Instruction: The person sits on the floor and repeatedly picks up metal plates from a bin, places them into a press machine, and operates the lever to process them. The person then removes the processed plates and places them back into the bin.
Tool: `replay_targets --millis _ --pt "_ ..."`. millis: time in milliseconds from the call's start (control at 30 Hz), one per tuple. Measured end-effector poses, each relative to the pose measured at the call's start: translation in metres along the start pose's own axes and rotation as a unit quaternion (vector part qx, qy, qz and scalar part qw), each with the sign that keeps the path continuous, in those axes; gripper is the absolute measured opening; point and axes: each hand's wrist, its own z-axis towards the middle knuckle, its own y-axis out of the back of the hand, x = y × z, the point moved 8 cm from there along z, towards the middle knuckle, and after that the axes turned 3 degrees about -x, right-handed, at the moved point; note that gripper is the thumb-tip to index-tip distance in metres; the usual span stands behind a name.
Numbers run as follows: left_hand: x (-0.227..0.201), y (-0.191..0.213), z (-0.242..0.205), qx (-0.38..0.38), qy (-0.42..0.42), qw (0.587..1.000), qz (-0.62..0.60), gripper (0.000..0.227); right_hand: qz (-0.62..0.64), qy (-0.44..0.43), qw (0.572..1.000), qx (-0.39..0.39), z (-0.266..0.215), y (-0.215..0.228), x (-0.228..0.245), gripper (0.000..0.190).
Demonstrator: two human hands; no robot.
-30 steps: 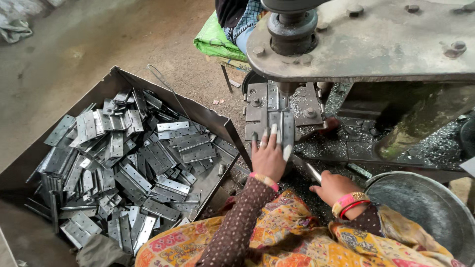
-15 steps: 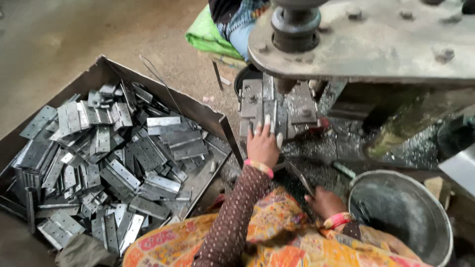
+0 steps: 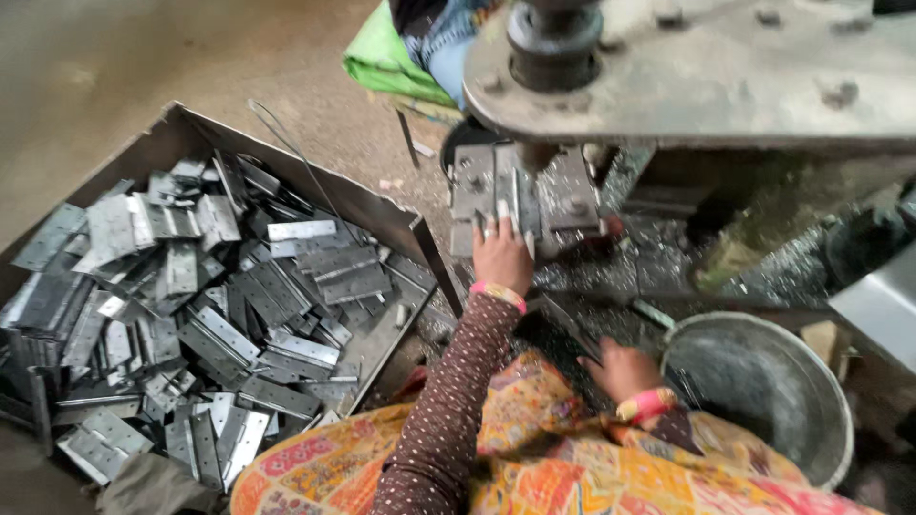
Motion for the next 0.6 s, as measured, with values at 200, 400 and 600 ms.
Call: replay_targets --millis 200,400,600 --pt "0.004 0.004 -0.015 -0.024 -0.004 1.000 -0.018 0.028 -0.029 -0.036 0.996 0.075 0.006 0.034 0.014 0.047" --pt "0.000 0.003 -0.013 -0.009 -0.012 1.000 0.022 0.023 0.001 -0.033 0.998 0.057 0.000 0.027 0.013 0.045" --pt "0.007 0.004 -0.014 -0.013 0.004 0.999 -0.046 0.025 0.031 -0.028 0.999 0.026 -0.009 -0.015 -0.006 0.047"
